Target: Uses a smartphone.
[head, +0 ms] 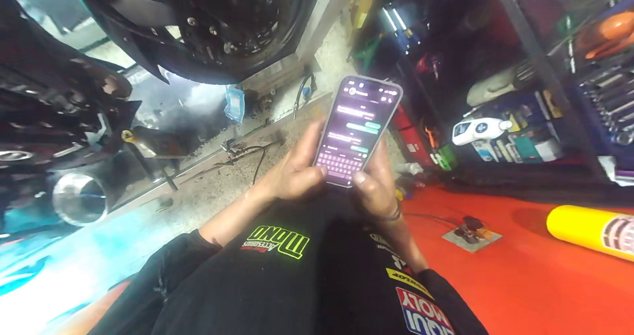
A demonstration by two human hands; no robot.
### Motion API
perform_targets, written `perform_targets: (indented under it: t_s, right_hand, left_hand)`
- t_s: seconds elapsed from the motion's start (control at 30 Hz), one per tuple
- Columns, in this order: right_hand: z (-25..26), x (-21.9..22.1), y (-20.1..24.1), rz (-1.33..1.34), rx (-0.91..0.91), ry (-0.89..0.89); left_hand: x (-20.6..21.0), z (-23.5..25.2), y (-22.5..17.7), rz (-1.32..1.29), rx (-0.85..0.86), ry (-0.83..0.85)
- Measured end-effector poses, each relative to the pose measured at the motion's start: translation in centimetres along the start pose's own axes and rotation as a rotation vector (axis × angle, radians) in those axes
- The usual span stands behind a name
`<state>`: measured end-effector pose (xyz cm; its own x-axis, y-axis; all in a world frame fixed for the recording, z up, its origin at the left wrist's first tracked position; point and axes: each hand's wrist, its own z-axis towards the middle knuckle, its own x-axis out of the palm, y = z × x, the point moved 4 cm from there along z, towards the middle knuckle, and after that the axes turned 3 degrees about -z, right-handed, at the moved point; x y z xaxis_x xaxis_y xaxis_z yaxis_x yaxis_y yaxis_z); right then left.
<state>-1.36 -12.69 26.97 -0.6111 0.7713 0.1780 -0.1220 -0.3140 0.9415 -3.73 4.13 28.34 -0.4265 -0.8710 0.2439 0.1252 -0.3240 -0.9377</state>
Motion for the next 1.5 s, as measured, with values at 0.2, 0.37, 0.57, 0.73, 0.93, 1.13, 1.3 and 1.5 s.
perform_targets:
  t_s: [0.2, 0.37, 0.57, 0.73, 0.93, 1.13, 1.3, 1.5]
  right_hand:
    - [-0.18, -0.07, 0.25, 0.047, 0.020, 0.042]
    - [-0.28, -0.16, 0.46, 0.032, 0.033, 0.029]
    - [-0.28, -0.37, 0.56, 0.028, 0.039, 0.040]
    - [-0.19, -0.56, 0.38, 0.047, 0.024, 0.050]
    - [-0.11, -0.54, 0.31, -0.006, 0.044, -0.025]
    - [0.07, -0.50, 0.11, -0.007, 0.010, -0.001]
    - [0.36, -0.40, 0.17, -0.025, 0.010, -0.019]
    - [0.27, -0.22, 0.15, -0.041, 0.023, 0.015]
  left_hand:
    - [0.00, -0.01, -0.04, -0.017, -0.024, 0.005]
    - [0.11, 0.10, 0.00, -0.033, -0.030, 0.010]
    - [0.21, 0.23, -0.03, -0.028, -0.040, 0.006]
    - [0.24, 0.32, 0.03, -0.026, -0.039, 0.004]
    - [0.18, 0.37, 0.20, -0.009, -0.020, 0.010]
    - [0.08, 0.42, 0.19, -0.005, -0.018, 0.008]
    - [0.05, 0.44, 0.11, -0.016, -0.020, 0.014]
    - [-0.07, 0.22, 0.10, -0.009, -0.040, -0.002]
